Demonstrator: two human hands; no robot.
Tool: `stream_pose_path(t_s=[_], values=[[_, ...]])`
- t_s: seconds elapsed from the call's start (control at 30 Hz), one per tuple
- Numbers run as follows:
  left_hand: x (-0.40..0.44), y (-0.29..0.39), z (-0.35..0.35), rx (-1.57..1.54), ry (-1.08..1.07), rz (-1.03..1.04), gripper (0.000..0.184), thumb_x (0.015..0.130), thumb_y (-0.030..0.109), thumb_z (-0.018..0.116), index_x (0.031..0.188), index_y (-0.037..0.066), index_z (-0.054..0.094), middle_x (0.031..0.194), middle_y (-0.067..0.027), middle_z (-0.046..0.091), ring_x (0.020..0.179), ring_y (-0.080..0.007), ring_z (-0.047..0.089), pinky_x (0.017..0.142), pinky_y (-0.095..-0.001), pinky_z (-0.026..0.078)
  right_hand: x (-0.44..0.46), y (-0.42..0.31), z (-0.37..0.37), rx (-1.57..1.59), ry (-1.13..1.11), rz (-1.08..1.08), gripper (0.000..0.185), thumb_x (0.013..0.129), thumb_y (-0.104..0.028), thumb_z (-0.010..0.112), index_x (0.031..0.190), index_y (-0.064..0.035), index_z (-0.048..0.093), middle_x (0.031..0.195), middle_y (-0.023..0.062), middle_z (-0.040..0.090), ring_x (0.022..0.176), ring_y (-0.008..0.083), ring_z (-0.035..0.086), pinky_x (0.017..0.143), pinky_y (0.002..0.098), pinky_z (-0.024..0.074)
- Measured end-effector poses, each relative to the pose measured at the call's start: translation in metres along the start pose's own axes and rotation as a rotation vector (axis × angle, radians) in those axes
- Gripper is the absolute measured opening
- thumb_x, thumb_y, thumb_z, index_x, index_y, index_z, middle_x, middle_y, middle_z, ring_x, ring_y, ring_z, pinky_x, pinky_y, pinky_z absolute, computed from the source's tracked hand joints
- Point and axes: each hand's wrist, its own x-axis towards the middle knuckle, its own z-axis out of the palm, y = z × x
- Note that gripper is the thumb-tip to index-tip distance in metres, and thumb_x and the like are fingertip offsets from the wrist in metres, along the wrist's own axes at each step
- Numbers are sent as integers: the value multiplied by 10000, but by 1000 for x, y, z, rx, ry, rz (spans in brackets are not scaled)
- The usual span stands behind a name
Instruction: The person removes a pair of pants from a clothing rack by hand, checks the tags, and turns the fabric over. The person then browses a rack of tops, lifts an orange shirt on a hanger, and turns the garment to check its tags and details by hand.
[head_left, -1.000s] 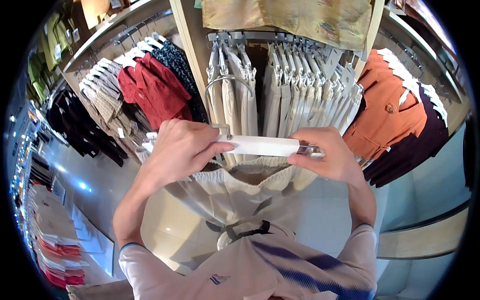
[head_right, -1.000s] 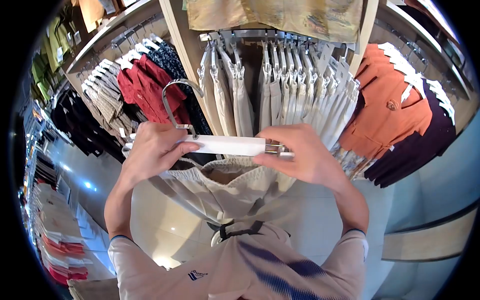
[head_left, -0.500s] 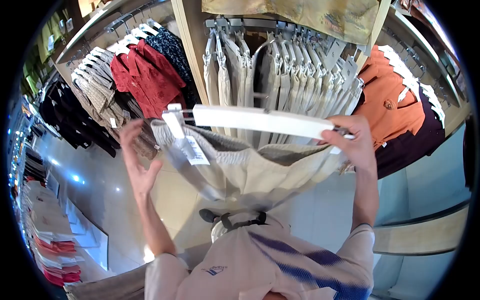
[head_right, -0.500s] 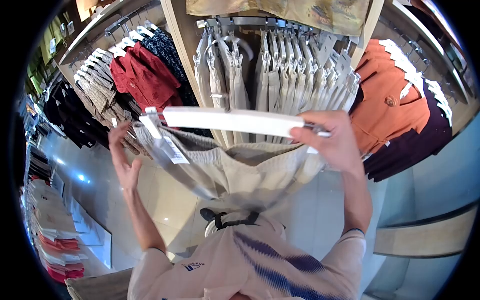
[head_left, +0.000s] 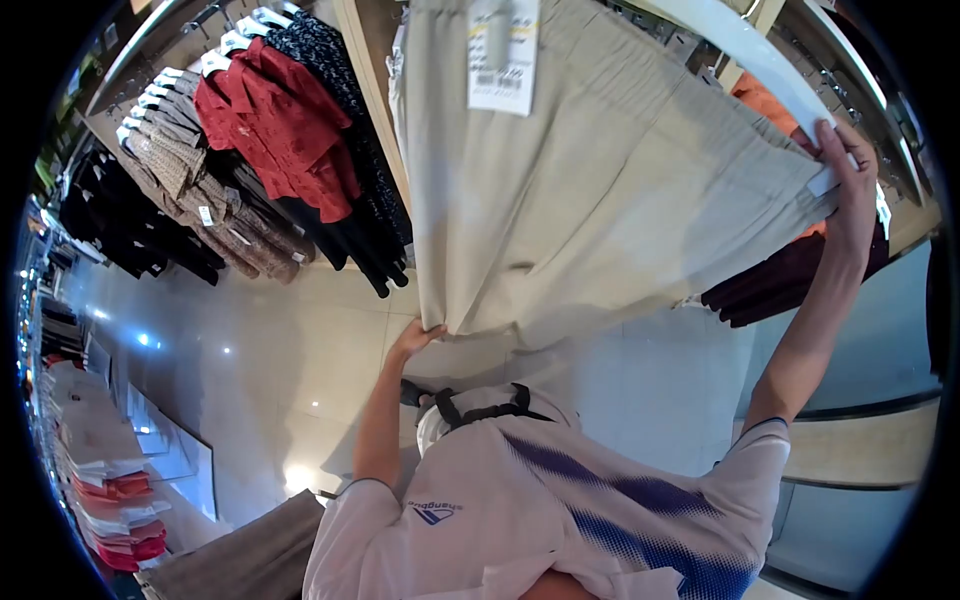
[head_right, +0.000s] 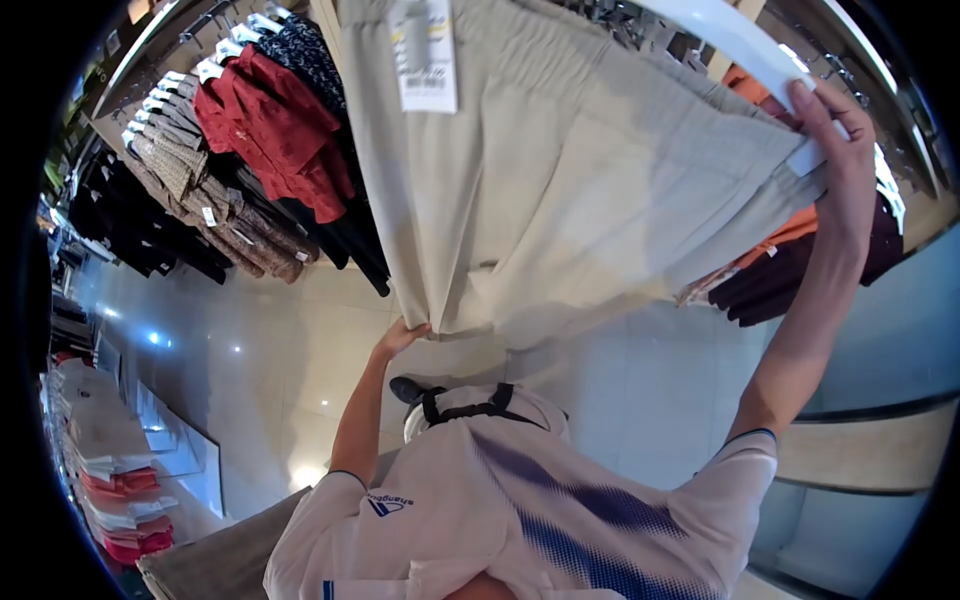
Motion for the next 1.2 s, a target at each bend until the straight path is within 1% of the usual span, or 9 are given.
stream_pose_path(t_s=[0.23,0.4,0.6,0.67,0.8,0.87,0.97,1.07,1.2], values=[[-13,-105,-7,255,194,55,264,802,89,643,1054,15,621,857,-162,674,795,-209,636,711,-336,498,-3,11,-50,-34,110,40,302,902,-215,625,1088,22,649,856,60,685,726,81,623,680,189,471],[-21,-173,-29,138,365,-235,238,846,126,555,1054,14,589,805,-172,654,728,-244,618,651,-386,471,-9,10,-44,-5,197,64,288,903,-203,624,1076,26,651,846,61,685,720,77,621,672,171,465],[-38,-163,-30,-91,540,-296,219,934,182,515,924,-20,599,739,-174,620,651,-277,575,596,-402,432,-11,21,-36,20,142,87,285,891,-190,639,1065,37,653,843,92,691,755,95,642,682,204,485],[-44,-175,-37,160,483,-279,238,939,197,504,924,-16,610,743,-194,627,661,-299,584,608,-419,440,-11,23,-33,29,79,62,266,907,-165,612,1077,38,642,882,87,682,737,107,642,693,227,504],[-67,-114,-41,221,467,-372,293,918,264,538,948,-24,585,823,-231,632,722,-315,599,643,-426,455,-20,18,-10,0,25,49,263,898,-177,614,1038,41,654,808,73,673,702,94,619,658,224,475],[-70,-113,-54,621,378,-212,385,869,336,610,959,-32,541,857,-218,621,777,-318,595,689,-415,470,-31,11,15,21,-15,46,270,870,-172,630,1033,40,668,775,66,668,682,95,616,655,230,472],[-79,-76,-111,632,376,126,516,754,338,775,1024,-26,530,956,-167,558,883,-310,556,802,-387,467,-58,-10,70,37,-83,89,180,826,-128,704,950,1,714,766,52,702,640,84,637,602,208,494],[-143,127,-136,543,725,362,296,817,97,700,1056,14,547,1008,-93,611,960,-223,559,854,-361,445,-82,-20,118,-67,-259,-138,164,798,-158,724,890,-22,716,648,86,647,527,121,591,461,272,430],[-222,320,-103,621,888,855,366,796,79,687,1113,-5,523,1171,-158,555,1062,-284,532,902,-382,428,-105,3,175,-23,-459,-287,186,796,-199,736,888,-41,706,683,57,666,516,144,604,432,256,431]])
